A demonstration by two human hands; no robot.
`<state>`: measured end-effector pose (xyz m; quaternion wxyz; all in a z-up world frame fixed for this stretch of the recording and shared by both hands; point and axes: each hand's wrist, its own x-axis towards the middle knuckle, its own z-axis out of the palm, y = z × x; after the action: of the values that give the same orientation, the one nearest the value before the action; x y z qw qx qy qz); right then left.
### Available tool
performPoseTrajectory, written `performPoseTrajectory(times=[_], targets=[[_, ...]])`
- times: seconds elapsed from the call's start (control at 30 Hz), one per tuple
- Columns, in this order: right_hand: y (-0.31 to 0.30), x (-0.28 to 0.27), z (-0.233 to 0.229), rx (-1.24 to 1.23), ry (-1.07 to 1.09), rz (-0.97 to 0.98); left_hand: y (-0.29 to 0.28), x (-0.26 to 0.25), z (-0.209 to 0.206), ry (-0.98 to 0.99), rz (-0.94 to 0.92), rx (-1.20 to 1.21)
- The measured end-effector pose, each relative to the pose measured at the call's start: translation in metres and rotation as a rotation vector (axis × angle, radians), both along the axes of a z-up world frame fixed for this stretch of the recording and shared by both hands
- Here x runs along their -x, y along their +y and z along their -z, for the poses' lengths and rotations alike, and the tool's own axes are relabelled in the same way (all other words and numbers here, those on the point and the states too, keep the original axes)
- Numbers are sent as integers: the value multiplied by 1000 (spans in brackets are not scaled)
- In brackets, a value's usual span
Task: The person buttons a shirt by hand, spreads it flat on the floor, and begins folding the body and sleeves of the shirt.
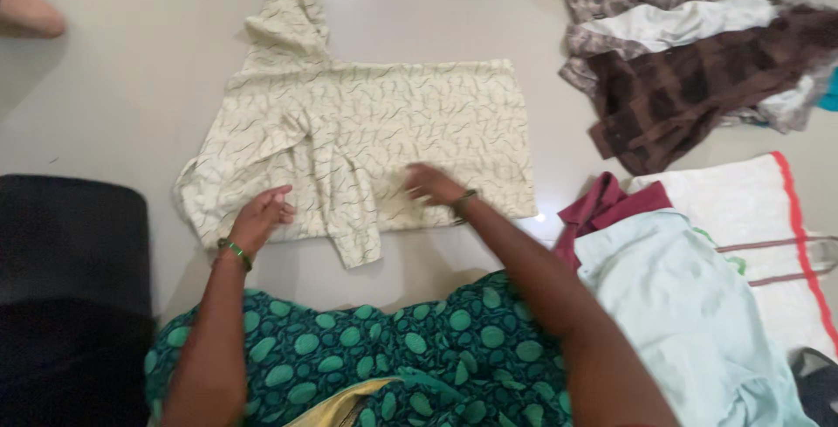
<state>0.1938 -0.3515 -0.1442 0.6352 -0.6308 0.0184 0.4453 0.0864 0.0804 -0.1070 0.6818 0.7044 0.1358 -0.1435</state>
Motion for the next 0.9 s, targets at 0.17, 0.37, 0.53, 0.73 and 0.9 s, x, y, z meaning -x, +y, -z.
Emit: performPoseTrajectory(times=[0.17, 0.37, 0.53, 0.73, 0.9], targets=[[51, 21, -44, 161, 105, -67, -18, 6, -47, 442, 26, -1], [-138, -5, -34, 384, -201, 65, 33, 9, 9, 486, -78, 54], [-206, -11, -63, 1552, -621, 324, 45, -6, 66, 376, -135, 52], [-25, -1, -28, 1088, -907, -204, 39, -13, 65, 316, -135, 32], [90, 66, -30, 1094, -531, -708, 35, -11, 64, 284, -142, 59]])
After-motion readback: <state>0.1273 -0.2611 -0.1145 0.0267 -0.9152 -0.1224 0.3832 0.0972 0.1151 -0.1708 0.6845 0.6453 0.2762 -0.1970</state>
